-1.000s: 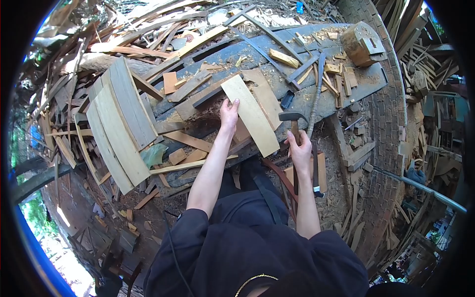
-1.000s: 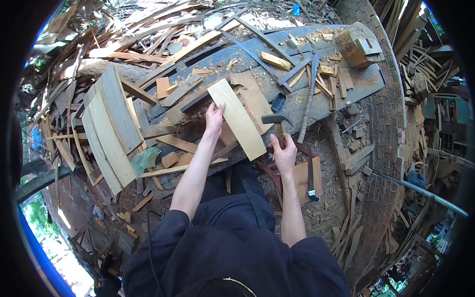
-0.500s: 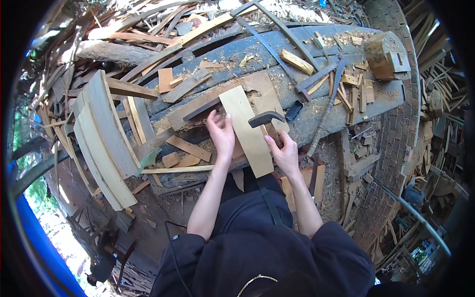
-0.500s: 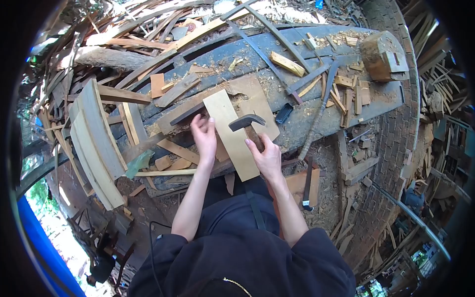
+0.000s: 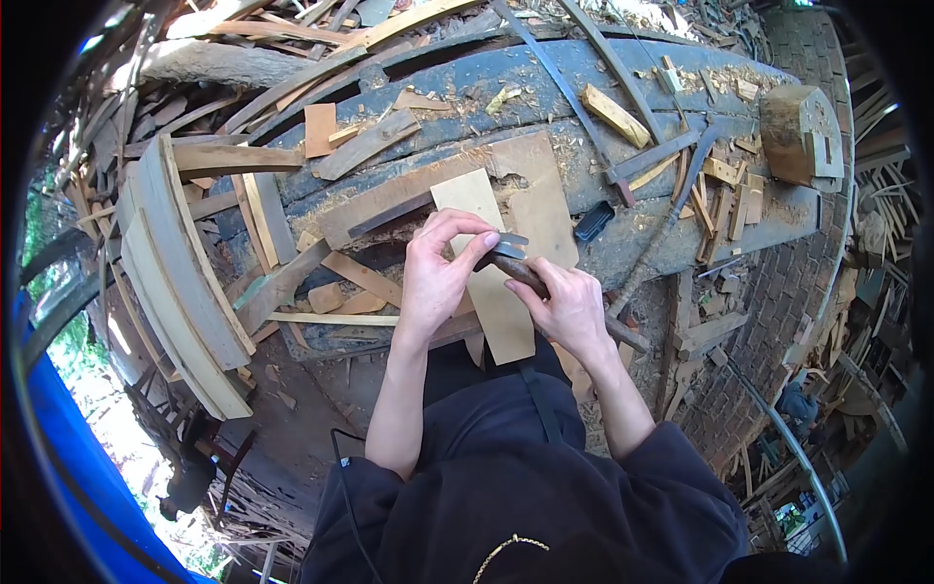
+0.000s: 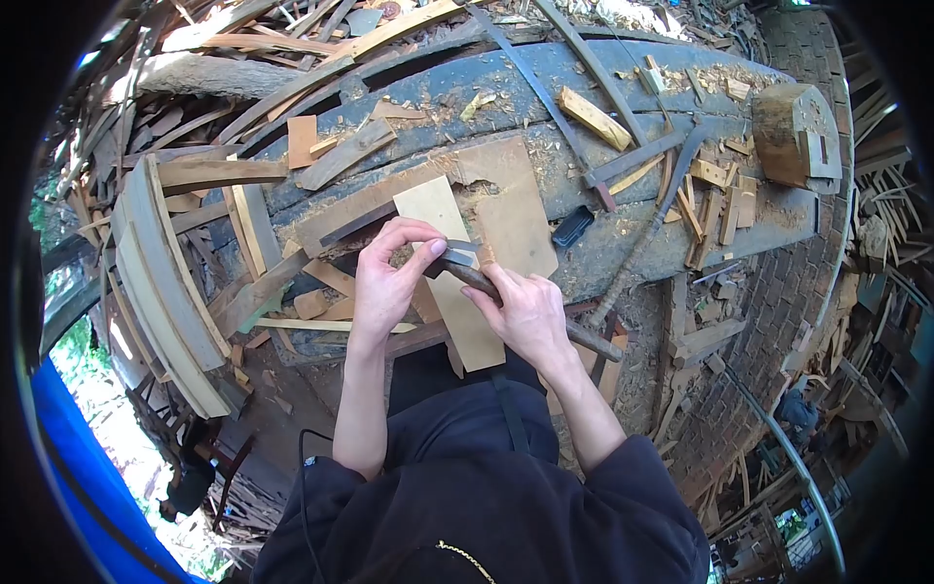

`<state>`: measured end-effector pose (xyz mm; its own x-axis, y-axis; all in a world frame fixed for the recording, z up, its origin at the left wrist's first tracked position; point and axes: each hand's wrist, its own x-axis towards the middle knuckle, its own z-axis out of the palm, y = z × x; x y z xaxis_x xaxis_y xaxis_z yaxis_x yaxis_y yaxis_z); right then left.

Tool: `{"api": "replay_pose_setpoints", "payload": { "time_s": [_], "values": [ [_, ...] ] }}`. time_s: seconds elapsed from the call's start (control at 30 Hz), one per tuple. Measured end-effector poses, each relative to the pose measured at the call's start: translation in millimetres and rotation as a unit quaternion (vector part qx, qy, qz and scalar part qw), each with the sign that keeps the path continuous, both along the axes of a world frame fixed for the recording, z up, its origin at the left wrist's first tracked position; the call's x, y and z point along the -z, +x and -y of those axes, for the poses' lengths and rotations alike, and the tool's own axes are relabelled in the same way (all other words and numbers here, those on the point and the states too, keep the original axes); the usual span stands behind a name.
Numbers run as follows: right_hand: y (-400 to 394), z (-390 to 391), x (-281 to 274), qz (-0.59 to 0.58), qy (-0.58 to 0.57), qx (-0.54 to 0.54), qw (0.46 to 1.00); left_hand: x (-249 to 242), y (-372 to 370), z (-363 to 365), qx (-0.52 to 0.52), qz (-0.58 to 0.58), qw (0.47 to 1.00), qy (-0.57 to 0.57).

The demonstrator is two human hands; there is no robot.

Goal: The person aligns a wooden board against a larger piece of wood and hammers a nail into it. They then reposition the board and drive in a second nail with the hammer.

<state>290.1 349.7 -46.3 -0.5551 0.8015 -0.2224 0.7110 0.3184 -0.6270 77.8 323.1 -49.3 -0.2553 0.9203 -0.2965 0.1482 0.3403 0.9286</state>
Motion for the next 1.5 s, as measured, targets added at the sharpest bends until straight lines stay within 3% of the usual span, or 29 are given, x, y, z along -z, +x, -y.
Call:
{"api": "replay_pose_setpoints", "payload": {
  "time_s": [0.07,0.13,0.2,0.3,0.33,0.4,0.5,0.53,0.63,0.87,0.97,1.5],
  "values": [
    [0,-4,-2,0.017,0.018,-0.025,0.999,-1,2,-2,0.000,-0.014,1.000,-0.005],
    [1,-9,-5,0.034,0.035,-0.049,0.998,-10,7,-8,0.062,-0.140,0.985,0.083],
    [4,-15,-9,0.068,0.045,-0.097,0.992,-15,18,-9,0.071,-0.139,0.984,0.091],
    [8,-22,-14,0.082,-0.027,-0.070,0.994,-3,27,-8,-0.187,0.106,0.974,0.075],
    [9,-24,-14,0.081,-0.027,-0.069,0.994,-6,24,-11,-0.265,0.130,0.954,0.051],
    [11,-30,-9,0.088,-0.178,0.028,0.980,8,9,-12,-0.347,0.129,0.928,0.045],
    [11,-36,20,0.029,-0.227,0.122,0.966,34,6,-3,-0.399,0.077,0.914,0.012],
    [7,-38,30,0.029,-0.230,0.121,0.965,42,9,2,-0.400,0.076,0.913,0.009],
    [-14,-49,63,-0.157,-0.306,0.310,0.886,70,25,15,-0.404,0.067,0.912,-0.031],
    [-53,-84,79,-0.240,-0.381,0.367,0.813,101,51,25,-0.383,0.129,0.914,-0.041],
    [-61,-82,81,-0.269,-0.399,0.355,0.802,102,53,32,-0.346,0.124,0.926,-0.090],
    [-74,-75,96,-0.260,-0.333,0.329,0.844,101,59,28,-0.392,0.140,0.907,-0.068]
  ]
}}
